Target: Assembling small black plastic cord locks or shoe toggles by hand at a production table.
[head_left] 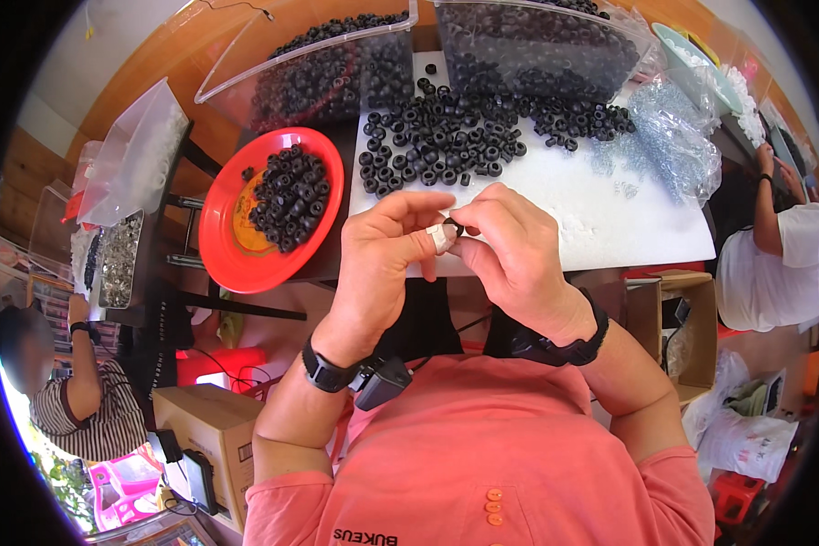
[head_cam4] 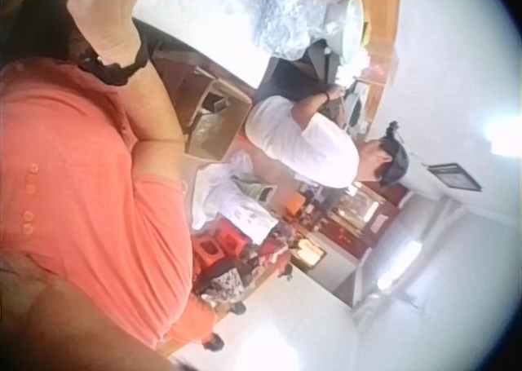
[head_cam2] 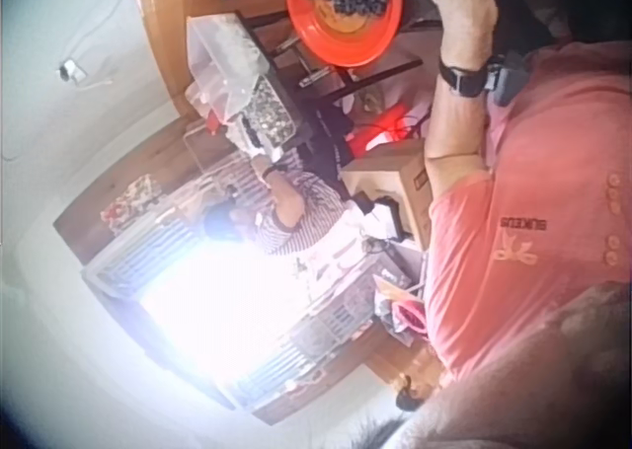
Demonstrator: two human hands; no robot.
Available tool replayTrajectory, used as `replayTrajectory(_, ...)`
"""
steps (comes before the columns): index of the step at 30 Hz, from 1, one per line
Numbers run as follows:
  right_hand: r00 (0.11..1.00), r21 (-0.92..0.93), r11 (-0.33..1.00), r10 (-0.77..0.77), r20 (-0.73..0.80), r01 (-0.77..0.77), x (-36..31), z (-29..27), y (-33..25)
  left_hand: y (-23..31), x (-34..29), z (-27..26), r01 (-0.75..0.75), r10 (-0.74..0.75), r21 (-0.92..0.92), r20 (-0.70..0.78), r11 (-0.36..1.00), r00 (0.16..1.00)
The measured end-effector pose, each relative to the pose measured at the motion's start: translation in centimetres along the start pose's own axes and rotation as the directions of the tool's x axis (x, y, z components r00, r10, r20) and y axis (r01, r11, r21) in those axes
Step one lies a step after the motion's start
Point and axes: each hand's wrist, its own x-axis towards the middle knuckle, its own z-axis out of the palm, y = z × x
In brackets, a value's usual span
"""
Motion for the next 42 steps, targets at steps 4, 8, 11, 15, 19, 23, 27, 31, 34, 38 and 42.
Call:
replayTrajectory(4,0.993,0.002,1.0,-0.009,0.12,0.009,1.0,-0.8,-0.2,-0.4,0.3,-1.0,-0.001,-0.011,0.141,0.086,0.99,0.996)
replayTrajectory(8,0.99,-0.261,0.963,0.098,0.107,-0.067,2.9,-2.5,2.0,-0.6,0.3,-1.1,-0.024,0.024,0.208,0.002,0.978,1.0)
replayTrajectory(11,0.953,-0.417,0.908,0.093,0.29,0.038,3.8,-2.7,2.4,-0.7,0.3,-1.2,-0.004,0.004,0.156,0.005,0.988,1.0)
replayTrajectory(15,0.908,-0.528,0.838,0.105,0.406,0.139,4.8,-1.7,3.5,-0.5,0.3,-1.7,0.03,-0.033,0.087,0.035,0.996,0.999)
replayTrajectory(19,0.875,-0.521,0.828,0.08,0.478,0.209,5.2,-1.0,4.0,-0.4,0.4,-1.7,0.023,-0.029,0.108,0.048,0.994,0.998)
replayTrajectory(23,0.849,-0.541,0.819,0.137,0.511,0.194,5.2,-1.7,3.4,-0.5,0.5,-1.7,0.021,-0.028,0.125,0.055,0.992,0.998)
replayTrajectory(27,0.842,-0.541,0.827,0.18,0.508,0.15,4.4,-2.4,3.5,-0.4,0.3,-1.7,0.008,-0.023,0.187,0.078,0.982,0.997)
replayTrajectory(31,0.874,-0.54,0.812,0.081,0.48,0.222,4.1,-1.7,3.4,-0.5,0.3,-1.5,0.003,-0.018,0.201,0.073,0.98,0.997)
replayTrajectory(34,0.869,-0.517,0.8,-0.009,0.495,0.303,4.1,-1.1,3.0,-0.6,0.3,-1.6,0.002,-0.02,0.213,0.082,0.977,0.996)
replayTrajectory(38,0.846,-0.507,0.799,-0.003,0.533,0.323,3.9,-1.2,2.7,-0.5,0.3,-1.4,0.015,-0.033,0.221,0.075,0.975,0.997)
replayTrajectory(42,0.867,-0.505,0.821,0.025,0.497,0.266,3.7,-1.8,3.0,-0.5,0.2,-1.4,0.008,-0.028,0.227,0.082,0.974,0.996)
